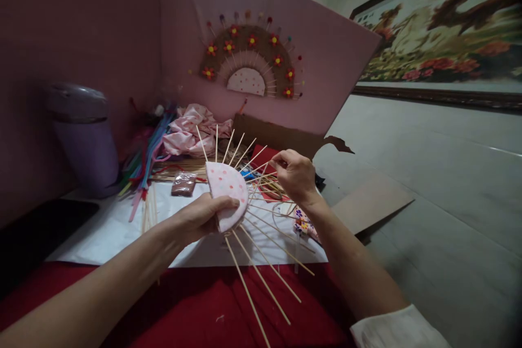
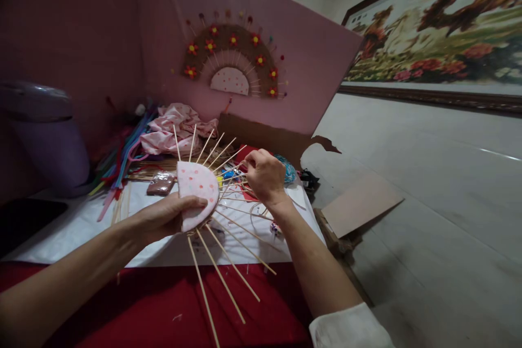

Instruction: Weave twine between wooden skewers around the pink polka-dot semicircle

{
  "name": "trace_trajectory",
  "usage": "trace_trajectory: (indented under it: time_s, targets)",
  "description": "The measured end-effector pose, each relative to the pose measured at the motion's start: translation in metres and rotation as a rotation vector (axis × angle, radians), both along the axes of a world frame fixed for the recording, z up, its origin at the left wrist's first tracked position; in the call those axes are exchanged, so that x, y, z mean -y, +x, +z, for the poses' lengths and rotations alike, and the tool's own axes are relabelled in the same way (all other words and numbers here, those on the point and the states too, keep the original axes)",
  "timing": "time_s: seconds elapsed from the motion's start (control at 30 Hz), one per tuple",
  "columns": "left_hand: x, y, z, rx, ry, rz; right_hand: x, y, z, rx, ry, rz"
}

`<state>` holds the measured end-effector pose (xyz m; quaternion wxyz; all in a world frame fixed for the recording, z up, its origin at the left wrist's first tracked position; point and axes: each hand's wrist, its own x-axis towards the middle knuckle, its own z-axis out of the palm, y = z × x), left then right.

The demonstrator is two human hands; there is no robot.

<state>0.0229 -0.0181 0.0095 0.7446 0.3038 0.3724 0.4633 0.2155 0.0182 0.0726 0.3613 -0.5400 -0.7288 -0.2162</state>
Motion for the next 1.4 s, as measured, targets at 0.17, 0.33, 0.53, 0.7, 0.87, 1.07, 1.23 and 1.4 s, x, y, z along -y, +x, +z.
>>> trace_trajectory:
  time_s: [0.17, 0.33, 0.53, 0.7, 0.87, 1.07, 1.23, 1.4]
  targets:
    - [-0.003, -0.003, -0.003, -0.032, 0.066, -0.138, 0.003, 0.0, 0.002, 0.033, 0.001, -0.012]
    - [-0.006, -0.003, -0.003, -0.02, 0.029, -0.1, -0.006, 0.007, 0.003, 0.068, -0.071, -0.032]
    - [-0.005, 0.0, -0.001, 0.022, -0.018, 0.005, 0.035, 0.01, 0.018, -0.019, 0.053, 0.014]
    - [-0.006, 0.01, 0.0, 0.084, 0.052, 0.176, 0.129, -0.019, -0.008, -0.299, 0.121, 0.318]
    - [-0.007, 0.027, 0.014, 0.159, 0.029, 0.168, 0.146, -0.045, -0.066, -0.198, -0.196, 0.455]
    - [-0.005, 0.043, 0.043, 0.322, -0.065, 0.148, 0.119, -0.047, -0.068, -0.136, -0.064, 0.329]
    - [-0.006, 0.05, 0.061, 0.368, -0.046, 0.159, 0.11, -0.048, -0.054, -0.086, 0.046, 0.271]
    - [-0.009, 0.053, 0.073, 0.407, -0.088, 0.174, 0.1, -0.047, -0.053, -0.05, 0.074, 0.238]
